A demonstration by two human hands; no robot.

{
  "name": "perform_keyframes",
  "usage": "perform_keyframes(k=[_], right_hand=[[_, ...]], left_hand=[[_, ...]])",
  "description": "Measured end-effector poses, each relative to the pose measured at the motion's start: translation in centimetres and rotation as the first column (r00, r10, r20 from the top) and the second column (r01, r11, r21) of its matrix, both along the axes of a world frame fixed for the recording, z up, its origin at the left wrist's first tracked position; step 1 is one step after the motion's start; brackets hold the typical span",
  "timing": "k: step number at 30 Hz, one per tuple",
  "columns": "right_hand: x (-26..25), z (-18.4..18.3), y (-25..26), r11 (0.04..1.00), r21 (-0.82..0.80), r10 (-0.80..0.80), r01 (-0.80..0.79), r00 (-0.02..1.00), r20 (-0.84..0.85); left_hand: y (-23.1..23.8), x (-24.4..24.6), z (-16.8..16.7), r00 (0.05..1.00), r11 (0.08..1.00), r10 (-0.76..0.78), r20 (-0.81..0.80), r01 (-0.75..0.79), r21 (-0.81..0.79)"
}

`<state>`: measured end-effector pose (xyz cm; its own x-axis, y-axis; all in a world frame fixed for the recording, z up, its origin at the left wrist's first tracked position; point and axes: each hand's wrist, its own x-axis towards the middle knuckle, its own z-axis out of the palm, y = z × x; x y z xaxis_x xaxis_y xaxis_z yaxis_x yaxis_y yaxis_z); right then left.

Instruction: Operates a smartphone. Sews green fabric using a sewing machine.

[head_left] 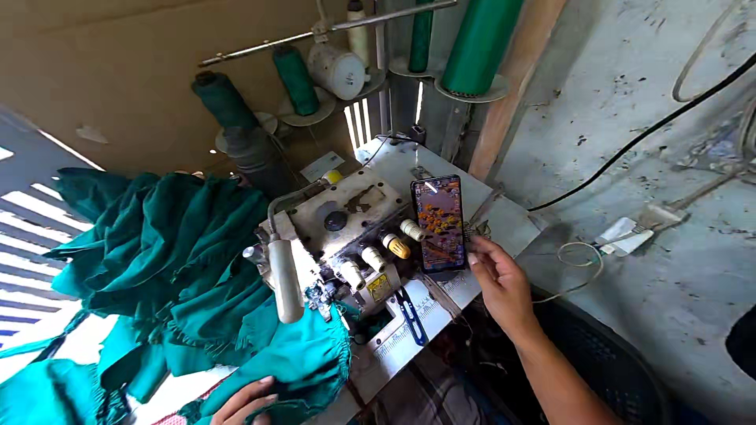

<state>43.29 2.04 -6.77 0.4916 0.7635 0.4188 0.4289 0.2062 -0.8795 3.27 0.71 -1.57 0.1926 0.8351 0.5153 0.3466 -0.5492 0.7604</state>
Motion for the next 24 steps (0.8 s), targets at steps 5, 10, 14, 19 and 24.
perform_keyframes(k=[5, 10, 14, 19, 24], right_hand=[[0.0, -0.5, 0.2, 0.999, -0.011, 0.035, -0.035, 0.999, -0.026], [0.2, -0.6, 0.4, 0.999, -0.006, 0.041, -0.041, 0.998, -0.044], [0.0, -0.6, 0.5, 0.999, 0.007, 0.037, -0.037, 0.998, -0.043], [0.0, -0.3, 0.7, 1.000, -0.004, 0.028, -0.028, 0.998, -0.050], [0.0, -0.4, 0.7, 1.000, 0.016, 0.005, -0.005, 1.000, -0.030]], left_hand=[[3.2, -1.4, -0.9, 0.982, 1.000, 0.021, -0.187, -0.023, -0.006], [3.1, -3.0, 4.6, 0.999, 0.999, 0.032, -0.037, -0.032, -0.009], [2.5, -1.7, 6.3, 0.988, 0.986, 0.106, -0.115, -0.090, 0.140], [1.5, 1.1, 7.4, 0.965, 0.972, 0.111, -0.237, -0.055, 0.229], [2.1, 1.4, 7.7, 0.973, 0.979, 0.102, -0.209, -0.060, 0.195]])
